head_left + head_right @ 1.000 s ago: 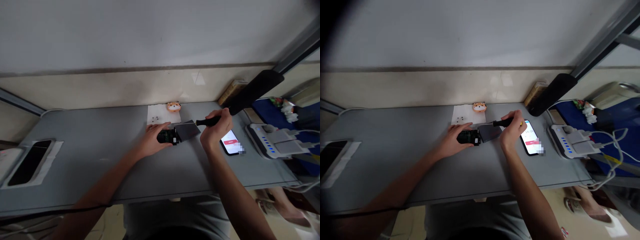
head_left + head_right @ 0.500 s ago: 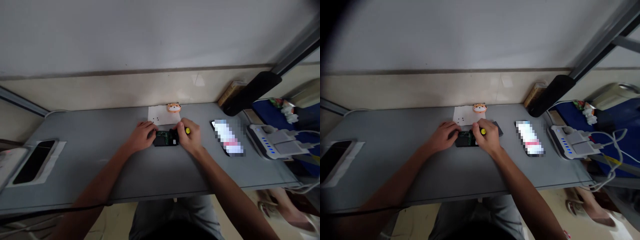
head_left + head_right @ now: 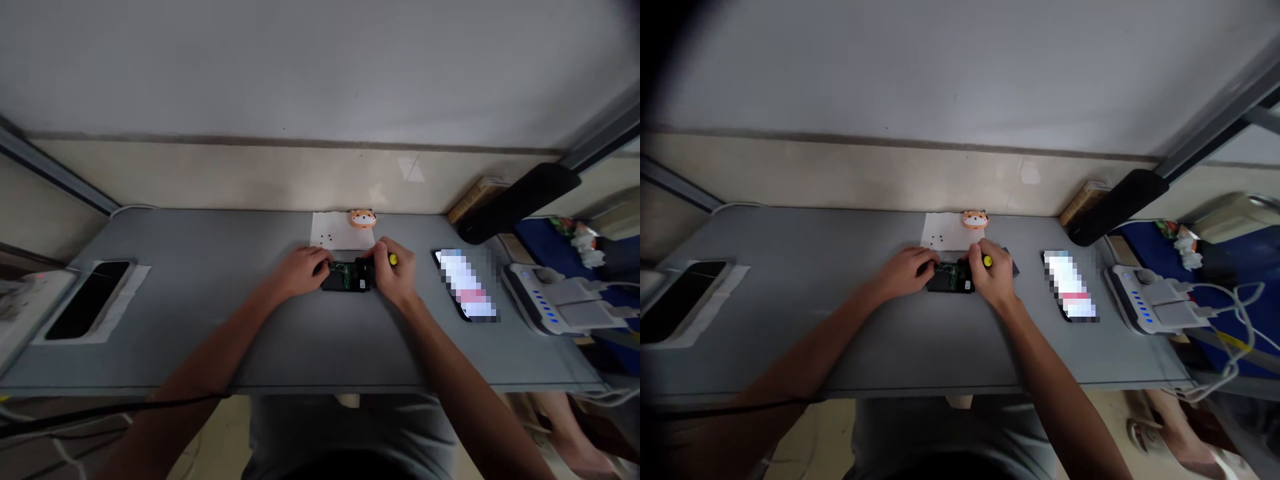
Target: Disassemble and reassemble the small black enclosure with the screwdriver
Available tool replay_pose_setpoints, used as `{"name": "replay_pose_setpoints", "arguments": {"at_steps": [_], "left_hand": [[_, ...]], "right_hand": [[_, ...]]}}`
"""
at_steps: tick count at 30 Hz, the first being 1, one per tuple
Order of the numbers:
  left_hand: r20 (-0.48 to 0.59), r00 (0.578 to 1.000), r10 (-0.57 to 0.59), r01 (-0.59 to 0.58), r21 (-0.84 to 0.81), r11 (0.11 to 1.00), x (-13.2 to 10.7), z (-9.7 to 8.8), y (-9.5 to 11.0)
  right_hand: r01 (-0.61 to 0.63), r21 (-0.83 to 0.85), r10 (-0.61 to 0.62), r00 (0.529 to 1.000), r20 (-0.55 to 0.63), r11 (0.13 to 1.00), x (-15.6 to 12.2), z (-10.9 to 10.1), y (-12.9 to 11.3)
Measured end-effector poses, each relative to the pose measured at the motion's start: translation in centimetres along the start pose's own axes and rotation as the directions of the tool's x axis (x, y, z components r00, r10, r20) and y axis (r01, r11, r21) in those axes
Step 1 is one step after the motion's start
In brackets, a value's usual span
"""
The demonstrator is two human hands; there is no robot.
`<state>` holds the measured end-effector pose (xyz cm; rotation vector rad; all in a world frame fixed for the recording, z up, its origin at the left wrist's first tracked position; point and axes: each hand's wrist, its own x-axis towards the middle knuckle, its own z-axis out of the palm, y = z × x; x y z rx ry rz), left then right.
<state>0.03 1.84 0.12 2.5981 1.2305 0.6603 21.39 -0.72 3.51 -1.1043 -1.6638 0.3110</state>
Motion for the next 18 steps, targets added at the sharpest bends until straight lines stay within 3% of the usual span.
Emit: {"name": "replay_pose_setpoints", "arguments": {"at_steps": [7, 11, 18], "left_hand": [[0.008, 0.998, -0.056, 0.056, 0.027, 0.998, 0.1, 0.1, 0.5], [-0.007, 0.998, -0.064, 0.064, 0.045, 0.997, 0.1, 0.2, -0.1], [-0.031, 0.999, -0.044, 0.045, 0.009, 0.999, 0.0, 0.3, -0.6]], "right_hand": [[0.071, 0.000, -0.071, 0.996, 0.063, 0.997, 2.8, 1.3, -1.2], [0.043, -0.018, -0.042, 0.997, 0.071, 0.999, 4.3, 2.6, -1.5], [0.009, 0.002, -0.009, 0.999, 0.032, 1.000, 4.1, 3.5, -1.4]]}}
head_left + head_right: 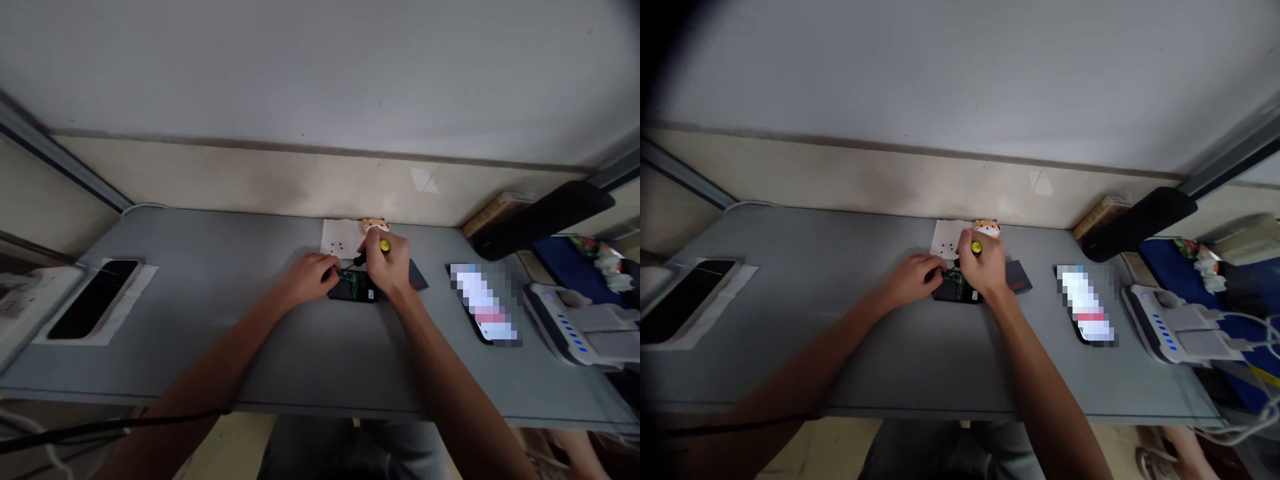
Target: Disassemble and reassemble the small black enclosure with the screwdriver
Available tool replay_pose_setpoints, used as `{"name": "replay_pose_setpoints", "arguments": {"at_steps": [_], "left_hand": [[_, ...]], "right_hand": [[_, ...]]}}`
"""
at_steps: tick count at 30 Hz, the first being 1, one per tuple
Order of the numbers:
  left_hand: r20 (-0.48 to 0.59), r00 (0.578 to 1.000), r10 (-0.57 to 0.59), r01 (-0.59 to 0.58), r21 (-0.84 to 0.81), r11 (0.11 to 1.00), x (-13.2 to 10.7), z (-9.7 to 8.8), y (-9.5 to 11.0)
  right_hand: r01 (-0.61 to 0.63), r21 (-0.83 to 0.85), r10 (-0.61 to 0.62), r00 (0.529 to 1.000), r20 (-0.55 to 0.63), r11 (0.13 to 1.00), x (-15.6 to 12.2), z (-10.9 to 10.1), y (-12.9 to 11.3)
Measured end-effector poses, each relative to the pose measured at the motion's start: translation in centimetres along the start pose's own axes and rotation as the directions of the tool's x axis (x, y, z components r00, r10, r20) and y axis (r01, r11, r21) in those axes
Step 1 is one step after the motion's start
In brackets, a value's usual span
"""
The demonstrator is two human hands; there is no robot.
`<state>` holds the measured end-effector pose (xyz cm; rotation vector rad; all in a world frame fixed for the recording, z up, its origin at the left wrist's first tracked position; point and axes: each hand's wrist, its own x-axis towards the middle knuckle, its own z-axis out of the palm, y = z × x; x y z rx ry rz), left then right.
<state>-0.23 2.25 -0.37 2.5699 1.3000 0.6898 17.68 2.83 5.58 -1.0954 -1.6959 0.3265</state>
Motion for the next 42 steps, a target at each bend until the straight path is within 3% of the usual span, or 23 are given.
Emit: {"name": "replay_pose_setpoints", "arguments": {"at_steps": [7, 14, 19, 26, 32, 35, 38, 42], "left_hand": [[0.012, 1.000, -0.005, 0.006, -0.048, 0.999, -0.2, 0.1, 0.0], [0.017, 1.000, 0.008, -0.007, -0.062, 0.998, -0.2, 0.0, 0.0], [0.020, 1.000, 0.007, -0.006, -0.050, 0.999, -0.3, 0.1, -0.2], [0.033, 0.999, 0.009, -0.007, -0.044, 0.999, -0.3, 0.0, -0.1], [0.048, 0.999, 0.019, -0.017, -0.042, 0.999, -0.3, -0.2, 0.0], [0.063, 0.998, 0.027, -0.025, -0.039, 0.999, -0.3, -0.2, 0.0], [0.068, 0.997, 0.023, -0.020, -0.049, 0.999, -0.3, -0.1, -0.1], [0.072, 0.997, 0.013, -0.008, -0.072, 0.997, -0.3, 0.0, -0.3]], "right_hand": [[0.019, -0.030, -0.021, 0.998, -0.051, 0.999, -0.4, -0.5, -0.2], [0.042, -0.042, -0.043, 0.999, -0.017, 0.998, -0.5, -0.6, -0.3], [-0.023, -0.029, 0.022, 0.998, -0.064, 0.999, -0.5, -0.9, -0.4], [-0.045, -0.010, 0.045, 0.999, 0.005, 0.999, -0.6, -0.7, -0.3], [-0.092, 0.159, 0.104, 0.992, -0.070, 0.983, -0.7, -0.2, 0.2], [-0.117, 0.358, 0.127, 0.992, -0.004, 0.926, -0.6, 0.2, 0.3], [-0.204, 0.576, 0.151, 0.979, 0.139, 0.792, -0.3, 0.4, 0.2], [-0.324, 0.671, 0.189, 0.945, 0.268, 0.668, 0.0, 0.5, -0.1]]}}
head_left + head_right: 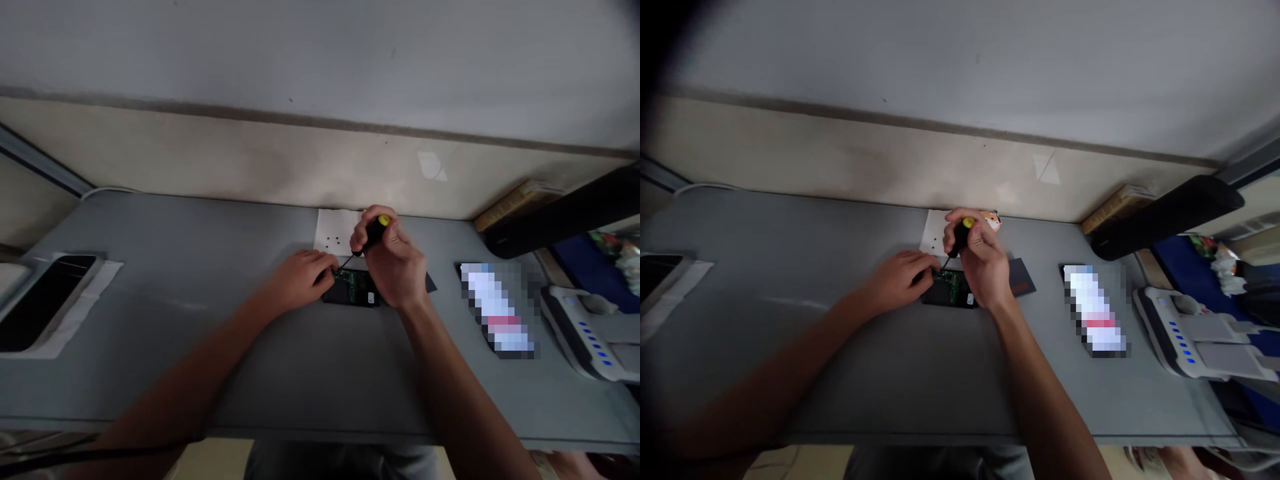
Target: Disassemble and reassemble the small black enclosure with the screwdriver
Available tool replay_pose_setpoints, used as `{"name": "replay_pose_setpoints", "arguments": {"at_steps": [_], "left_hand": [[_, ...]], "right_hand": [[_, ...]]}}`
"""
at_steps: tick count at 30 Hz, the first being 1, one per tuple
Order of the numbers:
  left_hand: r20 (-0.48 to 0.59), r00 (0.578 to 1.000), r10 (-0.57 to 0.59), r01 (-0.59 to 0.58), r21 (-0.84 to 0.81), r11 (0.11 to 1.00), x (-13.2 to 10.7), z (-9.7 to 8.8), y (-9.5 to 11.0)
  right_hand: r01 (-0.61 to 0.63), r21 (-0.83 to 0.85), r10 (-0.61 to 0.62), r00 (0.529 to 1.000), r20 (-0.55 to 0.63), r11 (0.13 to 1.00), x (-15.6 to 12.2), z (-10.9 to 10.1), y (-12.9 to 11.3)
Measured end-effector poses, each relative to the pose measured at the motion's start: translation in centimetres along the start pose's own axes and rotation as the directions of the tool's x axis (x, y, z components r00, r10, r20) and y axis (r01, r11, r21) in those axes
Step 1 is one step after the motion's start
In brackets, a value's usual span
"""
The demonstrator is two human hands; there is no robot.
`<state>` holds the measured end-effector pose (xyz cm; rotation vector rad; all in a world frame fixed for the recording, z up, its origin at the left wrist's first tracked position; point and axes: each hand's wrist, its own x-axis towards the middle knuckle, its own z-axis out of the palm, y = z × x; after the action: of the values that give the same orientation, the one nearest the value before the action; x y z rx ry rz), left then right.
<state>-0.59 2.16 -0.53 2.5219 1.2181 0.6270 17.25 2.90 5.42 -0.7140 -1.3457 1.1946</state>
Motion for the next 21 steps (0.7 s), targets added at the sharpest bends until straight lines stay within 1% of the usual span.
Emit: {"name": "replay_pose_setpoints", "arguments": {"at_steps": [5, 8, 11, 14, 17, 21], "left_hand": [[-0.014, 1.000, 0.002, -0.003, -0.020, 1.000, 0.05, 0.11, -0.02], [-0.020, 1.000, -0.009, 0.008, -0.025, 1.000, 0.10, 0.11, 0.02], [-0.016, 1.000, -0.020, 0.020, -0.027, 0.999, 0.11, 0.03, 0.08], [-0.003, 1.000, -0.023, 0.023, -0.035, 0.999, 0.09, -0.08, 0.12], [-0.001, 1.000, -0.020, 0.020, -0.041, 0.999, 0.09, -0.11, 0.11], [-0.008, 1.000, -0.011, 0.011, -0.042, 0.999, 0.09, -0.04, 0.06]], "right_hand": [[0.009, 0.038, -0.005, 0.994, -0.105, 0.999, -0.07, 0.10, 0.46], [0.005, 0.057, 0.002, 0.994, -0.113, 0.998, 0.00, -0.04, 0.84], [-0.020, 0.028, 0.023, 0.992, -0.127, 0.999, 0.23, -0.24, 0.92], [-0.049, -0.002, 0.049, 0.994, -0.096, 0.999, 0.42, -0.43, 0.76], [-0.043, -0.014, 0.042, 0.996, -0.075, 0.999, 0.38, -0.46, 0.65], [-0.034, 0.001, 0.034, 0.992, -0.120, 0.999, 0.12, -0.29, 0.88]]}}
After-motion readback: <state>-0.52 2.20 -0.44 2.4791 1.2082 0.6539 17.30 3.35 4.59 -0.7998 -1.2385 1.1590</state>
